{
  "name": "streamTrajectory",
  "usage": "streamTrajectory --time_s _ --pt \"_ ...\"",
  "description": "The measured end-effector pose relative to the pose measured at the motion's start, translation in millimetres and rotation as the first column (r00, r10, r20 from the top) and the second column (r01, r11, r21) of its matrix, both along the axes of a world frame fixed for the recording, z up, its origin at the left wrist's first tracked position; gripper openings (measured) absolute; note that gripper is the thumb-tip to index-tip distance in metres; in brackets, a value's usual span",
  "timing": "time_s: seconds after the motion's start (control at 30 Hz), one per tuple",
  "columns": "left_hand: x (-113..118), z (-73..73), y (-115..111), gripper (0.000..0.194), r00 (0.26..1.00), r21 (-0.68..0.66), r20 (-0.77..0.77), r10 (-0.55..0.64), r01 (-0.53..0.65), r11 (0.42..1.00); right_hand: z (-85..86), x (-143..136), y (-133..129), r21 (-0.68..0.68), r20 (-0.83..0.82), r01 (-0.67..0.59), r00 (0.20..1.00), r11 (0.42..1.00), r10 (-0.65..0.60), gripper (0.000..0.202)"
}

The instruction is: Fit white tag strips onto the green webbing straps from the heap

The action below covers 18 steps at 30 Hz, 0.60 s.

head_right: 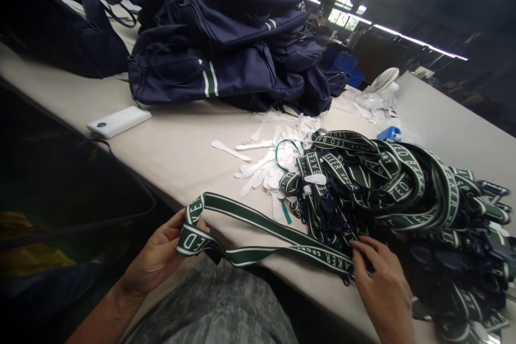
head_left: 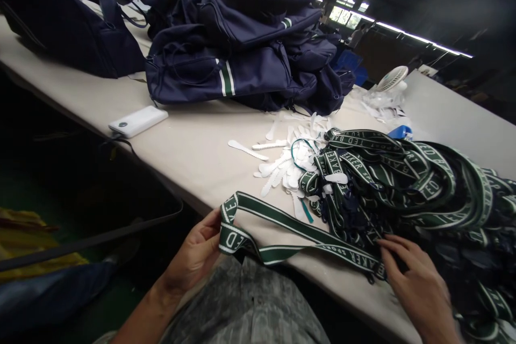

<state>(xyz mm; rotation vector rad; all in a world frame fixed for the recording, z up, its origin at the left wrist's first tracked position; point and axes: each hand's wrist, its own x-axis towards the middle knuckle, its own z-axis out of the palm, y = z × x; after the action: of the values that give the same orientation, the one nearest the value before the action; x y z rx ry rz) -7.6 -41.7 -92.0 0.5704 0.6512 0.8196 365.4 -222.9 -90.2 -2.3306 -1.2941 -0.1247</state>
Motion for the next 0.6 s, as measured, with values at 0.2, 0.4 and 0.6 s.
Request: streamTrajectory --time_s 0.2,0.4,0.6 --pt "24.8 5.4 -6.2 0.038 0.997 0.041 -0.044 0.065 -0.063 0.997 28.0 -134.3 86.4 0.298 -0.575 -0.467 0.609 0.833 0.547 0.046" --pt "43.0 2.4 -7.3 0.038 0.945 0.232 -0.169 0.279 -0.237 0.943 -4.9 -210.9 104.2 0.553 -0.398 -0.456 0.591 0.698 0.702 0.008" --pt "63.4 4.8 0.5 0.030 0.898 0.137 -0.223 0.380 -0.357 0.924 -11.2 -210.6 94.8 0.455 -0.548 -0.551 0.446 0.700 0.708 0.014"
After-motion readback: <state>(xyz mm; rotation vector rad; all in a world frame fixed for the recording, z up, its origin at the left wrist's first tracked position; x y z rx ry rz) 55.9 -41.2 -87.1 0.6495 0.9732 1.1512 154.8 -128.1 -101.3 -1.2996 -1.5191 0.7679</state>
